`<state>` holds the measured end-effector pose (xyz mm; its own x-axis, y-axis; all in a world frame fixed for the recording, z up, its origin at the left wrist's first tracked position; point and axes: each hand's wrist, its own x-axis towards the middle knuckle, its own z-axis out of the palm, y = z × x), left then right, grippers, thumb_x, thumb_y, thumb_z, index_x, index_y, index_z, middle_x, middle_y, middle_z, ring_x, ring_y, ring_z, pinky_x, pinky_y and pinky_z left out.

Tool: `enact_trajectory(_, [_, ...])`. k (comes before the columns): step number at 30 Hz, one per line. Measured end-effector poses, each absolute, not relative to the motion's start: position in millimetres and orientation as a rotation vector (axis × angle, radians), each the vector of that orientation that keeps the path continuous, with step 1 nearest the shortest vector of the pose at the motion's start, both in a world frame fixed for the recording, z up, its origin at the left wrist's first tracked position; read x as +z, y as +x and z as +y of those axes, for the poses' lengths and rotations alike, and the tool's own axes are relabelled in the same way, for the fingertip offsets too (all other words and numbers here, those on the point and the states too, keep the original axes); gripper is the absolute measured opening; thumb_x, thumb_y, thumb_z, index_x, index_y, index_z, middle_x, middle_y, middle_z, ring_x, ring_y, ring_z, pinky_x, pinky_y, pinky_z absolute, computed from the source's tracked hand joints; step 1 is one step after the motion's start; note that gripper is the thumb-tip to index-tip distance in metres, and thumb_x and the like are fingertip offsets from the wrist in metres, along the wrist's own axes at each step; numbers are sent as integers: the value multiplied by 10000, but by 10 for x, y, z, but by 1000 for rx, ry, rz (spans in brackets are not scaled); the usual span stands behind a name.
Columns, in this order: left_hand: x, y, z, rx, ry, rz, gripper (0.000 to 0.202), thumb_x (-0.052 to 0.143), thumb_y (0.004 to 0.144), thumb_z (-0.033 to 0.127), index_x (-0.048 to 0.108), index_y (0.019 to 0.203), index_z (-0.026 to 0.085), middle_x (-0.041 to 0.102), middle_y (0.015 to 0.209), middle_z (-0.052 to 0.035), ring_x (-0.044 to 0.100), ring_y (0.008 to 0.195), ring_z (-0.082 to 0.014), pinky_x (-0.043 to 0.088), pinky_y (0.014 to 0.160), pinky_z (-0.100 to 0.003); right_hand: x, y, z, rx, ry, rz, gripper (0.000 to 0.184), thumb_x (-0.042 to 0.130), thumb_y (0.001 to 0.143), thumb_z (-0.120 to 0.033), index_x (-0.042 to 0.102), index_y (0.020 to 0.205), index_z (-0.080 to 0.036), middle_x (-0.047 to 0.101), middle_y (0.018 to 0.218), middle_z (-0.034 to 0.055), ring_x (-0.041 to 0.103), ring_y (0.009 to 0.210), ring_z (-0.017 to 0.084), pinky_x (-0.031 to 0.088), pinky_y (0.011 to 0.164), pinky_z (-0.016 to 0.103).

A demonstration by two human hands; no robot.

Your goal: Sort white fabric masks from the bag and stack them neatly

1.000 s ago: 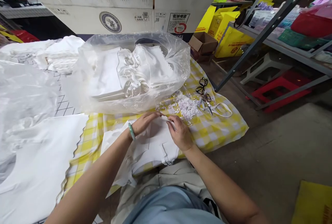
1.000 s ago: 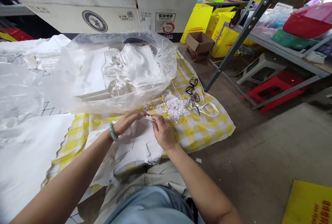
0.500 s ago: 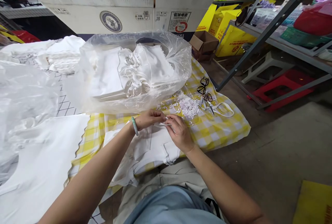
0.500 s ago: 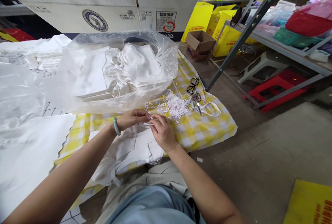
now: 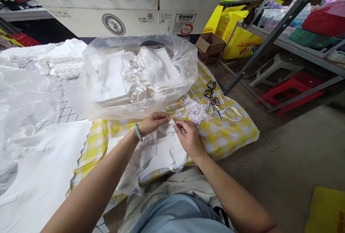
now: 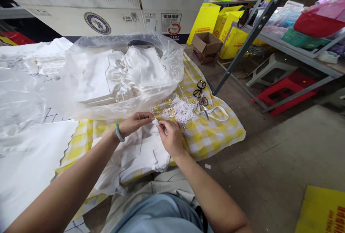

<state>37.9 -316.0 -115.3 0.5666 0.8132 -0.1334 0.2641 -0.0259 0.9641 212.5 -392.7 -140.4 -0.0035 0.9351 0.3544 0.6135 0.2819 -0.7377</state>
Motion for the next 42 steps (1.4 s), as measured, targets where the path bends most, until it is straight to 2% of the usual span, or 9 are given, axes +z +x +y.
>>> enact_trajectory(8, [-1066, 263, -3223, 510, 1795, 1010, 408, 463, 865, 526, 616, 794, 155, 585, 743, -24, 543, 716, -157, 450, 689, -287, -1461, 2134, -3815, 849, -1316, -1554, 176, 570, 859, -332, 612, 978, -210, 666, 968, 52, 611, 909, 177, 485, 840, 318])
enact_trajectory(14, [-1152, 211, -3799, 346, 2392, 1692, 344, 662, 722, 435, 593, 921, 162, 601, 988, -129, 553, 927, -294, 460, 753, -394, -1592, 2154, -3763, 1004, -1375, -1400, 170, 548, 852, -370, 562, 885, -204, 603, 777, 2, 566, 680, 136, 461, 655, 260])
enact_trajectory(18, [-1273, 97, -4025, 402, 2265, 1780, 63, 497, 753, 155, 547, 772, 188, 597, 784, -68, 563, 759, -208, 450, 686, -323, -1657, 2158, -3767, 999, -1384, -1383, 191, 535, 858, -379, 536, 913, -197, 566, 729, -8, 527, 644, 131, 432, 619, 245])
enact_trajectory(21, [-1199, -294, -4120, 591, 1878, 1939, 59, 478, 761, 232, 529, 750, 203, 572, 673, -12, 544, 631, -162, 434, 607, -278, -1667, 2153, -3776, 968, -1386, -1389, 209, 534, 860, -388, 536, 927, -190, 555, 725, -7, 512, 646, 130, 426, 616, 240])
enact_trajectory(25, [-1003, -1000, -4279, 450, 1534, 2273, 98, 510, 714, 273, 549, 775, 207, 594, 677, -6, 567, 641, -182, 451, 626, -302, -1641, 2126, -3801, 903, -1418, -1424, 213, 528, 868, -389, 551, 943, -191, 567, 740, 1, 510, 656, 131, 427, 631, 242])
enact_trajectory(29, [-962, -1263, -4319, 607, 1593, 2530, 238, 502, 749, 266, 580, 955, 176, 627, 969, -88, 602, 818, -236, 493, 763, -393, -1616, 2098, -3820, 875, -1435, -1447, 206, 525, 872, -387, 556, 946, -196, 587, 748, 3, 518, 655, 132, 426, 630, 248])
enact_trajectory(35, [-1121, -753, -4296, 458, 1960, 1922, 673, 657, 693, 534, 521, 1265, 206, 533, 1270, -137, 506, 1163, -322, 461, 931, -466, -1657, 2102, -3806, 841, -1449, -1446, 218, 536, 866, -388, 559, 955, -190, 600, 771, 13, 532, 669, 137, 438, 644, 260])
enact_trajectory(38, [-1071, -650, -4340, 488, 1967, 1678, 302, 564, 763, 412, 649, 964, 202, 621, 1027, -95, 603, 943, -243, 507, 822, -385, -1668, 2107, -3798, 813, -1459, -1454, 214, 535, 865, -382, 560, 944, -184, 595, 767, 16, 527, 667, 136, 442, 649, 264])
enact_trajectory(42, [-719, -1269, -4393, 830, 1521, 1969, 301, 578, 696, 418, 612, 886, 188, 630, 791, -25, 598, 670, -168, 517, 612, -314, -1673, 2111, -3795, 785, -1451, -1479, 207, 534, 864, -379, 561, 935, -186, 596, 773, 18, 528, 669, 135, 447, 651, 265])
